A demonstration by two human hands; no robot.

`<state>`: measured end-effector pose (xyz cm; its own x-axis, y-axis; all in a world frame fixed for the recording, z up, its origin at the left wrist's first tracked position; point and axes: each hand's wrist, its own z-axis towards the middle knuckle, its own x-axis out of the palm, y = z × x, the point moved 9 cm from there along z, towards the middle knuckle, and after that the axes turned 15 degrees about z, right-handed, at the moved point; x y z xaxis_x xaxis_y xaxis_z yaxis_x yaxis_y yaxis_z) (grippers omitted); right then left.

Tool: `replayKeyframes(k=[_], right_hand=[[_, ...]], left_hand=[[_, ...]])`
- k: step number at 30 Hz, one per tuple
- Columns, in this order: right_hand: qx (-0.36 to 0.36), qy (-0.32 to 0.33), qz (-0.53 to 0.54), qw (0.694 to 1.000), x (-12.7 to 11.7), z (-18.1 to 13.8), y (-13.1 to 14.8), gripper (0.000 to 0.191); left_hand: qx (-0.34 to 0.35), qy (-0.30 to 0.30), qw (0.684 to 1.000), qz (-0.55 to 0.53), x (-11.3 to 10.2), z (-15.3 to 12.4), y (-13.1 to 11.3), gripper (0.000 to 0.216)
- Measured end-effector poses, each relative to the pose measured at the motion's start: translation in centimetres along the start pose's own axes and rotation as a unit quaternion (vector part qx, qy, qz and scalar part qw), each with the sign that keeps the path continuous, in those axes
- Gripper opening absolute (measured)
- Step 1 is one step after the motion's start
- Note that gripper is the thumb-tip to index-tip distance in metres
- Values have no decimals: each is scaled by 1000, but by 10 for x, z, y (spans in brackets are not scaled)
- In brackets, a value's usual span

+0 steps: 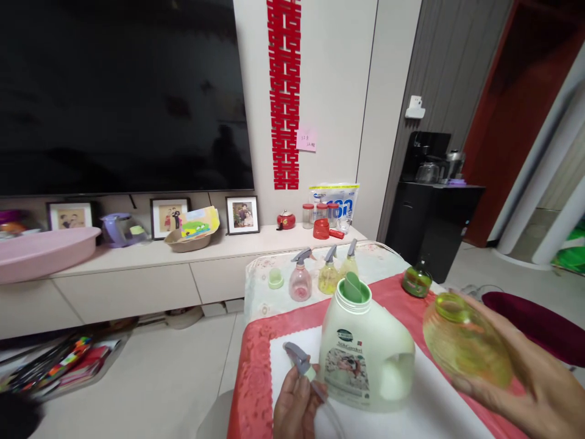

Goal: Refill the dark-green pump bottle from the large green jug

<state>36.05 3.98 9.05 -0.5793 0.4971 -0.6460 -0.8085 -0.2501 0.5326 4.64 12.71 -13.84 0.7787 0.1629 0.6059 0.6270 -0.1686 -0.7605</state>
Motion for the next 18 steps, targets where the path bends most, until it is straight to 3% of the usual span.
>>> replayKeyframes(k=[3,6,12,18], right_hand=[[-98,20,-33,994,0,33,43,87],[-157,41,-83,983,8,52,65,84],[-203,111,-143,962,25,71,81,76],[-268,116,-196,936,29,83,99,70]], left_hand=[[-17,4,1000,4,-2,1,6,55],[-25,8,1000,4,-3,2,9,54],[-27,16,999,-3,-3,2,11,52],[-36,21,999,3,-4,3,14,54]])
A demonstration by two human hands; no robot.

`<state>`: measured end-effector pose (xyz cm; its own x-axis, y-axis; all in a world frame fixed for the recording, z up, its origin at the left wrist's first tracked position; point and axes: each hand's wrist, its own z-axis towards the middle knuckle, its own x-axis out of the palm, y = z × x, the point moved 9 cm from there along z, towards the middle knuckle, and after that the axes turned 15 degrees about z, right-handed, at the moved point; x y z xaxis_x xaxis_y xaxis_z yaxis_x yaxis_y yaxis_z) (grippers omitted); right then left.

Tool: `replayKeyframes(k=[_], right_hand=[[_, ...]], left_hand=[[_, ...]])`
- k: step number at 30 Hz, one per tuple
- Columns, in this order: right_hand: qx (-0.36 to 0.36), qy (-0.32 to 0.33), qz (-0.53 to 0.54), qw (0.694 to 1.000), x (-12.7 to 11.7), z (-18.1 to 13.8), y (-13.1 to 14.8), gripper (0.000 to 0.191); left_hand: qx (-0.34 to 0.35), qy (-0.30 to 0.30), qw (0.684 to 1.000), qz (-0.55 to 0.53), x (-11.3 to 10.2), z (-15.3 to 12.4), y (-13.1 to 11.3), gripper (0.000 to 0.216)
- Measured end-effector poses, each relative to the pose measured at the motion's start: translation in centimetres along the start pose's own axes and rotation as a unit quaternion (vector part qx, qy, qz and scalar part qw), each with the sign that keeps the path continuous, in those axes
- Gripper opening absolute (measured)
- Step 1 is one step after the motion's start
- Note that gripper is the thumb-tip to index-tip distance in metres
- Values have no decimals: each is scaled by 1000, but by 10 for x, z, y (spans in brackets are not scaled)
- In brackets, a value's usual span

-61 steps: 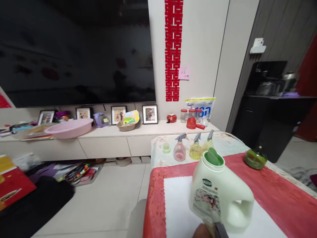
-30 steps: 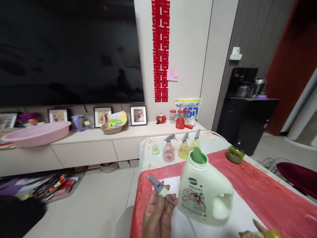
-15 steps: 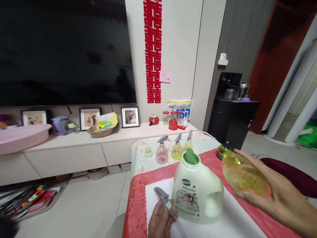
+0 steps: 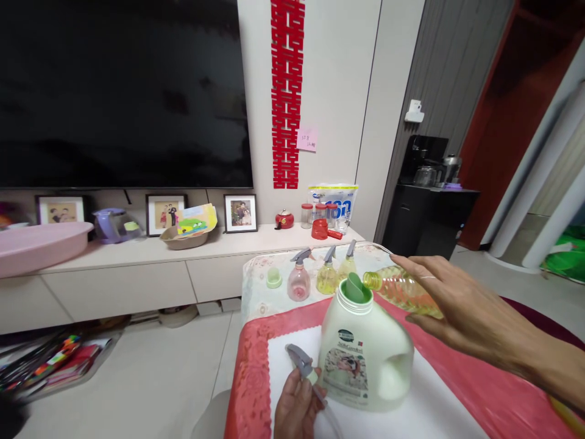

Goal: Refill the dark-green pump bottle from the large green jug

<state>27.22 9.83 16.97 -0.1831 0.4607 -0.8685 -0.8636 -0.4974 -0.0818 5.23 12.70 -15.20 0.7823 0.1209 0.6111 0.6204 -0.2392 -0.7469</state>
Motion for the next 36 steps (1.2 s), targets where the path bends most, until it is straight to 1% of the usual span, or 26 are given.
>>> replayKeyframes(k=[5,10,12,20,27,33,36], right_hand=[[-23,14,-35,999,0,12,4,68],[-47,19,-72,996,-5,21,15,73],[-55,16,-94,994,-7,24,19,71],[-69,46,-188,979,-7,33,19,68],[-89,45,-210,973,-11,38,29,66],[-97,76,-224,967,-12,46,36,69],[-99,89,-240,962,-12,50,39,75]], left_hand=[[-3,-4,1000,6,0,-1,1,55],[-5,3,1000,-5,1,0,2,53],[-7,5,1000,-5,2,0,3,54],[-7,8,1000,3,2,-1,3,56],[-11,12,1000,5,0,0,6,55],[-14,6,1000,10,1,3,7,57],[-13,7,1000,14,2,2,6,56]])
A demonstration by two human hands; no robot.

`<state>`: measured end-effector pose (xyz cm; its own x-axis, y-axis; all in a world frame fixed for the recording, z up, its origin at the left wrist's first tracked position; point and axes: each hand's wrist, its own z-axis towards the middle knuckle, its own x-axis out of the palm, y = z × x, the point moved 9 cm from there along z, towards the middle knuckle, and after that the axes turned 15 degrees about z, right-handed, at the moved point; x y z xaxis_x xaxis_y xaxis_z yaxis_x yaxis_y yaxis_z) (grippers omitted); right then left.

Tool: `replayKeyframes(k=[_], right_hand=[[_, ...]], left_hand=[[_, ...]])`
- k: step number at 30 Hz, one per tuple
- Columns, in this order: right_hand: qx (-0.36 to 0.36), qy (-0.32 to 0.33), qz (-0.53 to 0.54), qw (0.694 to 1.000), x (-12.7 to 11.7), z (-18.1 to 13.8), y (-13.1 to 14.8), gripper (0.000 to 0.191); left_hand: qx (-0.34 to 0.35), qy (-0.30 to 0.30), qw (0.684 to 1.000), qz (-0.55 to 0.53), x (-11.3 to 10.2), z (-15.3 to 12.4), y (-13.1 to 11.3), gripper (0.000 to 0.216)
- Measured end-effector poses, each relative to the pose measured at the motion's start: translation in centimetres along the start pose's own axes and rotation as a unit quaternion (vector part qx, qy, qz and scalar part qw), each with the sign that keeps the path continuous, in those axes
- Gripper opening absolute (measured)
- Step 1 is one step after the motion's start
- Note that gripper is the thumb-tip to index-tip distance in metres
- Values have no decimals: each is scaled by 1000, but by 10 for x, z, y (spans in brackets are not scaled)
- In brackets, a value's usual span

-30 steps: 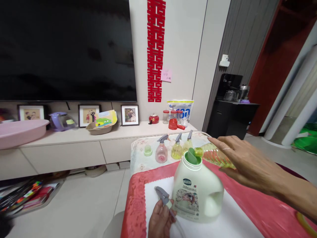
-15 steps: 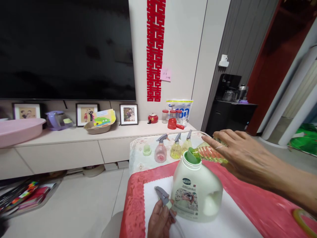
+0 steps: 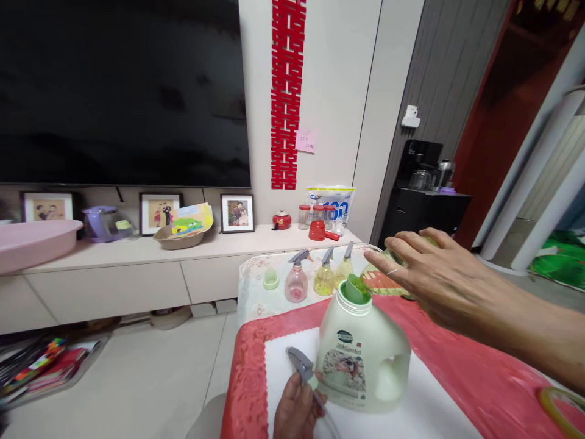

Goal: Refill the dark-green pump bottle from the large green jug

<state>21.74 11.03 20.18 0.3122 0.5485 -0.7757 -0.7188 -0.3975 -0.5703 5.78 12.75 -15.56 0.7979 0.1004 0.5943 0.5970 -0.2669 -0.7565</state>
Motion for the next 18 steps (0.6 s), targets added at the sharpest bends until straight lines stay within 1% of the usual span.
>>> replayKeyframes(k=[3,8,11,15,18], right_hand=[[-3,10,-17,1000,-2,2,1,78],[-8,21,-34,999,-7,8,4,63],[-18,22,-32,999,-10,13,7,63],[-42,21,-39,998,-13,18,12,55],[-46,17,-49,998,-18,21,15,51]], left_hand=[[1,5,1000,2,2,-2,-1,56],[5,2,1000,-9,3,-5,-4,55],[8,1,1000,-10,4,-7,-6,55],[8,2,1000,-9,4,-9,-7,55],[6,2,1000,-6,2,-8,-6,55]])
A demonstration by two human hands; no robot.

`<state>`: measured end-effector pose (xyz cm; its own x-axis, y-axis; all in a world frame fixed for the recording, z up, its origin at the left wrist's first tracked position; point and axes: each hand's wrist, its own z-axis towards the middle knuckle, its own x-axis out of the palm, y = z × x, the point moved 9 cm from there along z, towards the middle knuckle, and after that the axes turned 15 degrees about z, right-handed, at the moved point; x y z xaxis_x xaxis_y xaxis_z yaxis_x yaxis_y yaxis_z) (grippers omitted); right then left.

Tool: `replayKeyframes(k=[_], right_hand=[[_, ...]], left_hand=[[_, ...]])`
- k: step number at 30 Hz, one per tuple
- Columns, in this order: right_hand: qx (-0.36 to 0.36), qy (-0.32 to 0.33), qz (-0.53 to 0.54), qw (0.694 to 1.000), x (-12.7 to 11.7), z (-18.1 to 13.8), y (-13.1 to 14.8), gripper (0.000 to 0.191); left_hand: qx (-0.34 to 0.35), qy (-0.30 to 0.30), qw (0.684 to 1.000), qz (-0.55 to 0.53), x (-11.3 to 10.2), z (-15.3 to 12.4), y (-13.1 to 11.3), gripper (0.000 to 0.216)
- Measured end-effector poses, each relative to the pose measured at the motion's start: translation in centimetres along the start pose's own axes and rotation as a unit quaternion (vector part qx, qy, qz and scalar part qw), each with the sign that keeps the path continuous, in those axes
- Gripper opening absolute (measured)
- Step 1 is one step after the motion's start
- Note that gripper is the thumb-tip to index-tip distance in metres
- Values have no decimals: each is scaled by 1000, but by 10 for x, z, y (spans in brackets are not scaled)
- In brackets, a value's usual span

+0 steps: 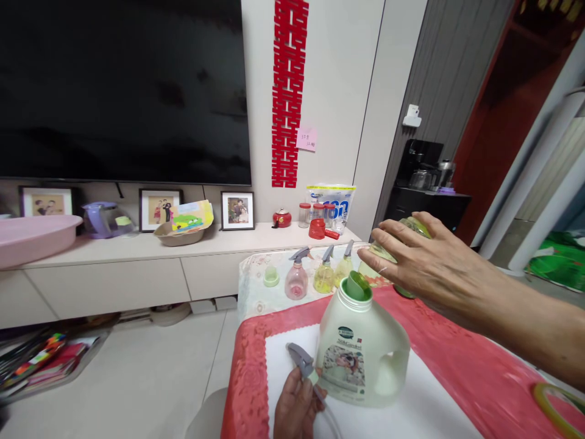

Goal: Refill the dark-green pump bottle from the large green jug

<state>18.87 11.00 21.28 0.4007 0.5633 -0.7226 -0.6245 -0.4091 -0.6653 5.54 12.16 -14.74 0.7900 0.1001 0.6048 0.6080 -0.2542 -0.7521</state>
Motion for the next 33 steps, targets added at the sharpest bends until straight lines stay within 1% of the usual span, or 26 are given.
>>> replayKeyframes(k=[3,7,12,14,17,20,23,24,25,26,28,29,31,32,33], right_hand=[[-3,-15,2,1000,-7,2,3,46],[-8,-50,-3,999,-15,3,6,48],[-32,-79,-25,996,-18,-2,15,41],[-31,-78,-22,996,-15,-4,16,41],[6,-58,-6,998,-3,-10,7,43],[52,-61,16,997,8,-24,-10,54],[110,-91,79,987,9,-54,-27,52],[135,-98,120,979,9,-68,-30,53],[155,-100,177,967,12,-83,-30,60],[176,-107,236,950,15,-100,-26,66],[213,-83,322,919,31,-134,-6,72],[210,-87,364,903,37,-150,12,74],[205,-53,428,879,59,-177,57,76],[212,-24,453,866,73,-187,80,76],[229,5,482,845,88,-196,102,78]], left_hand=[[1,2,1000,1,0,1,1,53],[5,6,1000,1,1,1,0,51],[5,1,1000,5,0,1,2,54],[4,0,1000,5,-1,2,4,55],[1,2,1000,1,-3,3,4,56],[-17,15,1000,-2,2,0,0,57],[-18,-4,1000,-18,4,-8,-10,57],[-19,-14,999,-29,4,-10,-14,56],[-19,-24,999,-43,4,-12,-18,57],[-18,-31,998,-58,5,-13,-21,58],[-23,-46,996,-77,4,-15,-27,59],[-25,-56,995,-81,3,-16,-31,55],[-27,-76,992,-95,1,-18,-39,43],[-29,-84,991,-99,1,-20,-43,35],[-25,-94,990,-102,0,-21,-49,29]])
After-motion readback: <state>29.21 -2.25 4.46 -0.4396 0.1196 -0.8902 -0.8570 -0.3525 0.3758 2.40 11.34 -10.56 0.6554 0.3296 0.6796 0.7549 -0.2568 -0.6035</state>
